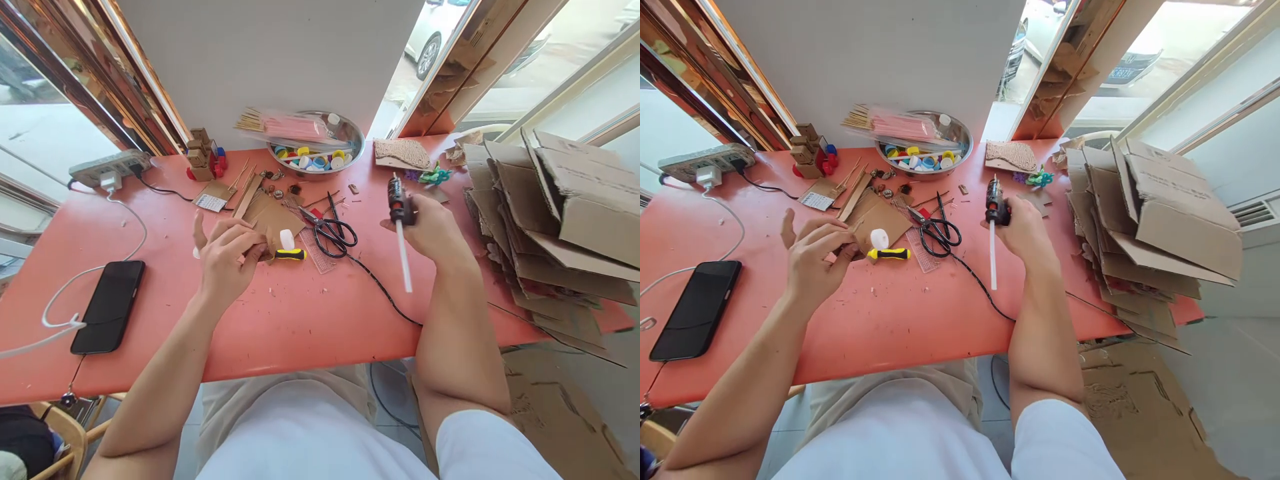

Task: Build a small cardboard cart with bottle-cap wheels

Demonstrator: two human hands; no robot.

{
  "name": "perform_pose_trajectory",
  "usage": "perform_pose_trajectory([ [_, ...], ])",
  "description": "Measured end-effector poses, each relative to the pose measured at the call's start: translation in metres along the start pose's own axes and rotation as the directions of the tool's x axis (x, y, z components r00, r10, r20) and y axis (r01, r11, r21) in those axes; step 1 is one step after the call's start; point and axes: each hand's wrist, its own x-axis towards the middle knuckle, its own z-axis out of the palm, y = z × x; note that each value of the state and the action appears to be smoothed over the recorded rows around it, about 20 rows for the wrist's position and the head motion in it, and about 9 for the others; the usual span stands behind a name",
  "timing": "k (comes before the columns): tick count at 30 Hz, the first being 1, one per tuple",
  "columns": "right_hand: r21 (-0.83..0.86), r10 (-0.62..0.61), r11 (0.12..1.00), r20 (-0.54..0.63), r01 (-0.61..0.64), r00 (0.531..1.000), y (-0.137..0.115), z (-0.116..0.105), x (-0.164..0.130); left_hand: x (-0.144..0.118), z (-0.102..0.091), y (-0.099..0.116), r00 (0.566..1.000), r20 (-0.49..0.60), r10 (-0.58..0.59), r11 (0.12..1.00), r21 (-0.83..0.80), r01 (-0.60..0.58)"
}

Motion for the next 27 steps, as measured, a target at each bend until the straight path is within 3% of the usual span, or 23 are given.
perform_pose_trajectory([
  [3, -0.167, 0.18, 0.972, 0.097, -0.162, 0.979, -0.005, 0.0, 0.0, -0.005, 0.013, 0.008, 0.991, 0.116, 0.064, 0.997, -0.041, -0.06],
  [5, -0.244, 0.245, 0.948, 0.158, -0.203, 0.957, -0.013, 0.002, -0.003, -0.008, 0.018, 0.012, 0.973, 0.195, 0.125, 0.99, -0.087, -0.109],
  [8, -0.278, 0.257, 0.94, 0.199, -0.197, 0.946, -0.019, 0.006, -0.009, -0.01, 0.022, 0.018, 0.942, 0.263, 0.207, 0.973, -0.152, -0.172],
  [12, -0.28, 0.223, 0.943, 0.131, -0.18, 0.966, -0.015, 0.004, -0.015, -0.01, 0.023, 0.022, 0.911, 0.322, 0.259, 0.96, -0.193, -0.205],
  [15, -0.132, 0.05, 0.99, -0.011, -0.051, 0.999, -0.018, 0.004, -0.015, -0.011, 0.024, 0.025, 0.874, 0.409, 0.264, 0.958, -0.213, -0.19],
  [18, 0.147, -0.165, 0.972, -0.134, 0.185, 0.977, -0.036, 0.013, -0.016, -0.014, 0.026, 0.029, 0.851, 0.464, 0.246, 0.964, -0.208, -0.165],
  [21, 0.375, -0.311, 0.884, 0.027, 0.278, 0.95, -0.062, 0.03, -0.021, -0.014, 0.024, 0.032, 0.85, 0.48, 0.217, 0.972, -0.19, -0.141],
  [24, 0.507, -0.462, 0.807, 0.219, 0.304, 0.86, -0.079, 0.046, -0.029, -0.007, 0.017, 0.028, 0.816, 0.542, 0.2, 0.974, -0.199, -0.107],
  [27, 0.546, -0.512, 0.786, 0.314, 0.289, 0.8, -0.085, 0.052, -0.034, 0.001, 0.007, 0.017, 0.817, 0.547, 0.181, 0.975, -0.206, -0.077],
])
